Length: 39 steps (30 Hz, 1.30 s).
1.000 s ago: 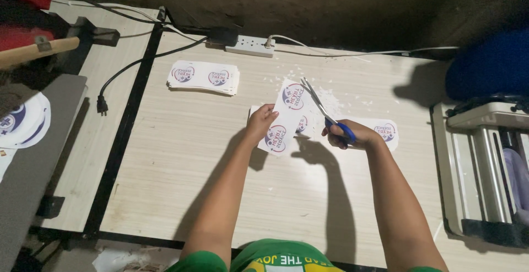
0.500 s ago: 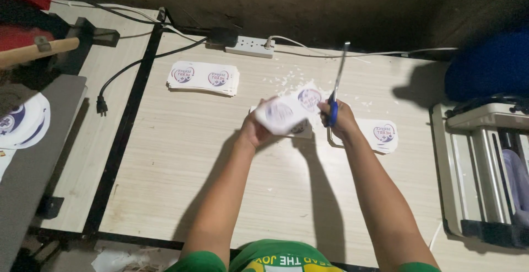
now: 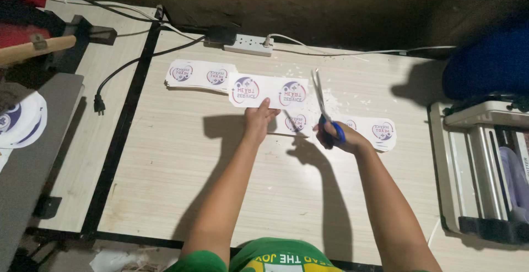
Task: The person uses scissors to cut circular stickers from a sheet of paper. They repeatedly cut out the shapes and place them on the table.
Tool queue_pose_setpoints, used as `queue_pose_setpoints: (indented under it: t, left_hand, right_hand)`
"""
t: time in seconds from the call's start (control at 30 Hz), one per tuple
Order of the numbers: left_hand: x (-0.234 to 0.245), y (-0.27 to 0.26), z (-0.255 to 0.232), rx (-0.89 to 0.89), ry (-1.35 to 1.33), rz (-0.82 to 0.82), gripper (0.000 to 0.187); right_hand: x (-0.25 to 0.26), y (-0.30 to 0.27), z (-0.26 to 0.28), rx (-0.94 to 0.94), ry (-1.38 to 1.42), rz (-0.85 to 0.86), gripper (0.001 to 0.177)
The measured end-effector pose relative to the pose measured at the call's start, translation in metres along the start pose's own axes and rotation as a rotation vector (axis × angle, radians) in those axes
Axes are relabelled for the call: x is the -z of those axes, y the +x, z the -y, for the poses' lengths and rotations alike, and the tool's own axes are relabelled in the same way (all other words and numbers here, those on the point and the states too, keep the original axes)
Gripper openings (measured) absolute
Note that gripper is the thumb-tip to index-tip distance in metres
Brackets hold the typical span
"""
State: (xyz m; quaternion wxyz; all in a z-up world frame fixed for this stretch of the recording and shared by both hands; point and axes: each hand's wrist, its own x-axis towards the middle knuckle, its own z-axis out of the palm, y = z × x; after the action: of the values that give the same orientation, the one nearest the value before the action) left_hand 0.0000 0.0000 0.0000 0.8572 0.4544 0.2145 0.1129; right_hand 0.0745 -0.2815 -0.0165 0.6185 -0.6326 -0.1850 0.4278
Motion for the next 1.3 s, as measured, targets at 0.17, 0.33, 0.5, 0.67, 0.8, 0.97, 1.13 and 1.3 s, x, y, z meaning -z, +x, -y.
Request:
queue_pose_setpoints:
  t: [0.17, 0.33, 0.5, 0.67, 0.8, 0.97, 1.13, 1.3]
  left_hand:
    - [0.019, 0.016, 0.012, -0.039, 0.008, 0.067, 0.031]
    - [0.019, 0.012, 0.002, -0.037, 0.132, 0.078, 0.034]
    - [0.023, 0.015, 0.006, -0.033, 0.091, 0.098, 0.033]
    - [0.023, 0.014, 0.005, -0.028, 0.090, 0.102, 0.032]
    - [0.023, 0.016, 0.007, -0.002, 0.102, 0.105, 0.031]
    - [0.030, 0.019, 0.008, -0.018, 0.312, 0.027, 0.029]
    - [0.030, 0.002, -0.021, -0.076, 0.642, 0.089, 0.033]
    - [0.033, -0.002, -0.028, -0.087, 0.669, 0.328, 0.036]
  right_hand:
    - [-0.002, -0.015, 0.015, -0.058, -0.036, 0.065, 0.094]
    - [0.007, -0.007, 0.008, -0.075, -0.085, 0.076, 0.091]
    - [-0.001, -0.010, 0.014, -0.063, -0.031, 0.125, 0.089]
    - [0.003, -0.010, 0.015, -0.059, -0.012, 0.125, 0.089]
    - [0.006, -0.011, 0.018, -0.058, -0.039, 0.108, 0.085]
    - [0.014, -0.004, -0.003, -0.205, -0.169, -0.045, 0.080]
    - [0.012, -0.011, 0.003, -0.232, -0.259, 0.027, 0.082]
    - [0.015, -0.006, 0.029, -0.093, -0.164, 0.146, 0.091]
